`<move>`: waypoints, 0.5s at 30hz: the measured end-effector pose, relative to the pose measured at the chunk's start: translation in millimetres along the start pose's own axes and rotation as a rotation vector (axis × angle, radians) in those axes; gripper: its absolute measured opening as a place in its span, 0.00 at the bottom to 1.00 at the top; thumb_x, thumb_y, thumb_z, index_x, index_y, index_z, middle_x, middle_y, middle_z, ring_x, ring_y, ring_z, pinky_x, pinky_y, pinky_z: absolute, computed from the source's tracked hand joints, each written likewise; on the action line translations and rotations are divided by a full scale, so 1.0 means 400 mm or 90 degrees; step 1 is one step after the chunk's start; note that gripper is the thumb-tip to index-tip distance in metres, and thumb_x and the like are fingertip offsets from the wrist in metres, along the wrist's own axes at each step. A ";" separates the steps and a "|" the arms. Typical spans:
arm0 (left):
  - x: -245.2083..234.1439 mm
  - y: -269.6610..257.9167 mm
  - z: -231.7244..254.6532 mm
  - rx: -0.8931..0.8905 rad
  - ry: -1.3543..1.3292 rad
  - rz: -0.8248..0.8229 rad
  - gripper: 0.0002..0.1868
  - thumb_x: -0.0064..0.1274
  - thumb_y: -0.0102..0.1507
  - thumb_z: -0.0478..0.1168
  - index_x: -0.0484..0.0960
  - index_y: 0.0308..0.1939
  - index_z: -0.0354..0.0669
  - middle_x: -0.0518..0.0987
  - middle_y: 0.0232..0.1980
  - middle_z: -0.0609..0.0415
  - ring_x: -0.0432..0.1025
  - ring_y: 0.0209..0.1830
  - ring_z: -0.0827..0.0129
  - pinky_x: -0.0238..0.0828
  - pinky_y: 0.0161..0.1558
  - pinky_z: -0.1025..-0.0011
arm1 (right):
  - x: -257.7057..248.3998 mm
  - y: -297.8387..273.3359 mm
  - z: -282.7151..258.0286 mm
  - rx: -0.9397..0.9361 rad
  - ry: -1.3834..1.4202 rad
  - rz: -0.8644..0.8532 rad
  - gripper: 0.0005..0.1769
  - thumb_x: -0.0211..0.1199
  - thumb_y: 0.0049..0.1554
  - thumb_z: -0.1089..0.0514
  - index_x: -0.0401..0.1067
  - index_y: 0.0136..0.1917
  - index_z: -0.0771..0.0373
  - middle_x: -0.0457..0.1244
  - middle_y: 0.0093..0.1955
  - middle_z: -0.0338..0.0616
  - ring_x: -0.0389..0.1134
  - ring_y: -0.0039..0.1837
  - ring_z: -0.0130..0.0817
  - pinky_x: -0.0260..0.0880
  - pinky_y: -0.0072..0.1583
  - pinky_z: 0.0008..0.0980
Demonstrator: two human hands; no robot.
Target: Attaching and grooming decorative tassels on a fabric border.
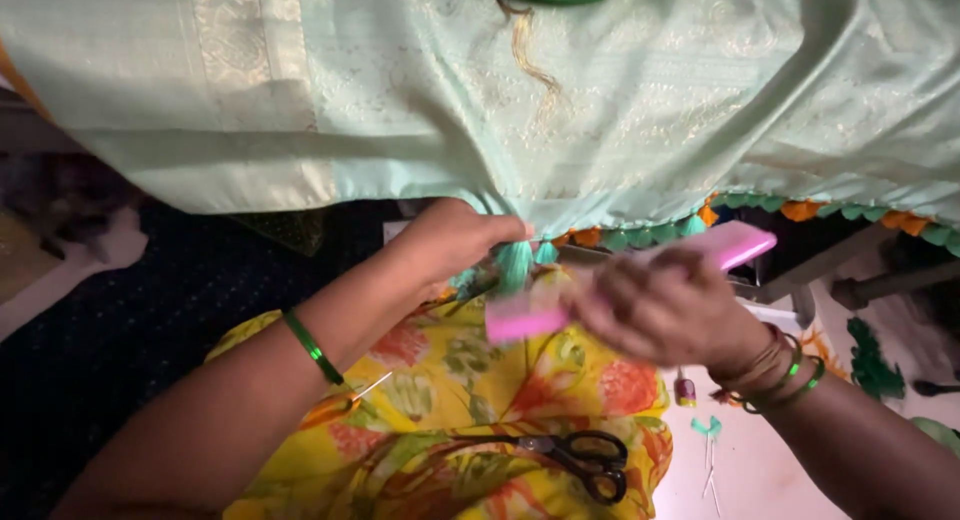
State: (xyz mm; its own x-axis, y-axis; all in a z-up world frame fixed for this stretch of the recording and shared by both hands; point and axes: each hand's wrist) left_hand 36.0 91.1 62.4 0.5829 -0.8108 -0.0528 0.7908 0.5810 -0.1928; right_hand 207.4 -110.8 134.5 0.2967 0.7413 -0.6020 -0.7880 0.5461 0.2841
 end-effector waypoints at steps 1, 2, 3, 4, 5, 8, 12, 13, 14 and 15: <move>0.002 0.007 -0.014 -0.005 -0.002 -0.002 0.16 0.62 0.56 0.46 0.91 0.34 0.36 0.84 0.30 0.54 0.71 0.25 0.72 0.67 0.30 0.70 | 0.005 0.001 -0.003 0.001 0.005 -0.003 0.21 0.63 0.60 0.54 0.71 0.67 0.48 0.66 0.54 0.37 0.68 0.54 0.30 0.61 0.53 0.35; 0.005 0.018 -0.024 0.025 0.002 0.008 0.15 0.62 0.55 0.46 0.90 0.35 0.36 0.85 0.31 0.56 0.73 0.27 0.74 0.70 0.32 0.71 | 0.010 0.001 -0.004 0.095 0.000 -0.036 0.21 0.63 0.61 0.53 0.71 0.68 0.49 0.66 0.53 0.35 0.67 0.52 0.29 0.61 0.53 0.38; 0.008 0.029 -0.033 0.055 0.006 0.018 0.15 0.62 0.55 0.46 0.88 0.36 0.36 0.86 0.32 0.58 0.76 0.29 0.76 0.73 0.34 0.73 | 0.014 0.002 -0.003 0.188 -0.004 -0.070 0.22 0.64 0.62 0.52 0.72 0.69 0.51 0.65 0.52 0.33 0.65 0.51 0.29 0.62 0.53 0.40; 0.007 0.023 -0.026 0.059 0.008 0.019 0.15 0.62 0.55 0.46 0.88 0.36 0.36 0.86 0.32 0.58 0.76 0.29 0.76 0.73 0.34 0.73 | 0.024 -0.011 -0.008 0.188 -0.008 -0.067 0.22 0.64 0.62 0.52 0.72 0.69 0.51 0.65 0.52 0.33 0.65 0.51 0.29 0.62 0.53 0.40; 0.006 0.017 -0.018 0.027 0.004 0.015 0.17 0.62 0.54 0.47 0.89 0.35 0.35 0.85 0.30 0.55 0.75 0.27 0.73 0.72 0.32 0.71 | 0.035 -0.021 -0.013 0.169 0.024 -0.083 0.23 0.63 0.61 0.53 0.72 0.70 0.54 0.65 0.52 0.34 0.65 0.50 0.29 0.62 0.54 0.39; -0.003 -0.002 0.006 -0.010 0.071 0.031 0.19 0.62 0.54 0.51 0.91 0.34 0.36 0.83 0.27 0.51 0.72 0.25 0.68 0.70 0.32 0.67 | 0.021 -0.005 -0.001 0.065 0.034 -0.039 0.23 0.63 0.61 0.55 0.70 0.70 0.53 0.66 0.52 0.35 0.66 0.51 0.29 0.60 0.54 0.36; -0.001 0.035 -0.041 -0.012 0.130 0.054 0.23 0.63 0.56 0.52 0.87 0.31 0.29 0.82 0.27 0.44 0.73 0.25 0.64 0.71 0.32 0.62 | 0.016 0.016 0.003 0.229 0.061 -0.078 0.24 0.63 0.62 0.53 0.71 0.70 0.56 0.64 0.47 0.33 0.64 0.47 0.30 0.60 0.51 0.42; 0.003 0.027 -0.034 -0.010 0.132 0.055 0.23 0.63 0.56 0.52 0.87 0.31 0.29 0.82 0.27 0.44 0.73 0.25 0.64 0.71 0.32 0.62 | 0.021 0.006 0.000 0.230 0.060 -0.077 0.24 0.63 0.62 0.53 0.71 0.70 0.56 0.64 0.47 0.33 0.64 0.47 0.30 0.60 0.51 0.42; 0.004 0.020 -0.027 -0.006 0.118 0.063 0.22 0.63 0.54 0.52 0.89 0.32 0.32 0.83 0.27 0.46 0.73 0.25 0.65 0.71 0.32 0.64 | 0.030 -0.001 -0.001 0.187 0.093 -0.109 0.26 0.63 0.58 0.54 0.72 0.69 0.57 0.66 0.48 0.35 0.65 0.48 0.31 0.61 0.53 0.41; 0.004 0.012 -0.020 -0.002 0.105 0.071 0.21 0.63 0.53 0.53 0.90 0.33 0.36 0.83 0.27 0.48 0.73 0.25 0.67 0.71 0.33 0.65 | 0.039 -0.007 -0.002 0.145 0.126 -0.142 0.28 0.62 0.54 0.55 0.72 0.68 0.58 0.67 0.48 0.38 0.67 0.48 0.32 0.63 0.54 0.40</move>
State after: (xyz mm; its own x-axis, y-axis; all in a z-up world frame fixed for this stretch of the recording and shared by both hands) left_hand 39.4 92.2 53.7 0.6277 -0.7426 -0.2335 0.7224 0.6675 -0.1805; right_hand 214.0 -101.1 123.8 0.3200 0.5161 -0.7945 -0.5693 0.7751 0.2741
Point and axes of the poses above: each hand's wrist, its own y-axis towards the middle knuckle, its own x-axis out of the palm, z = x × y
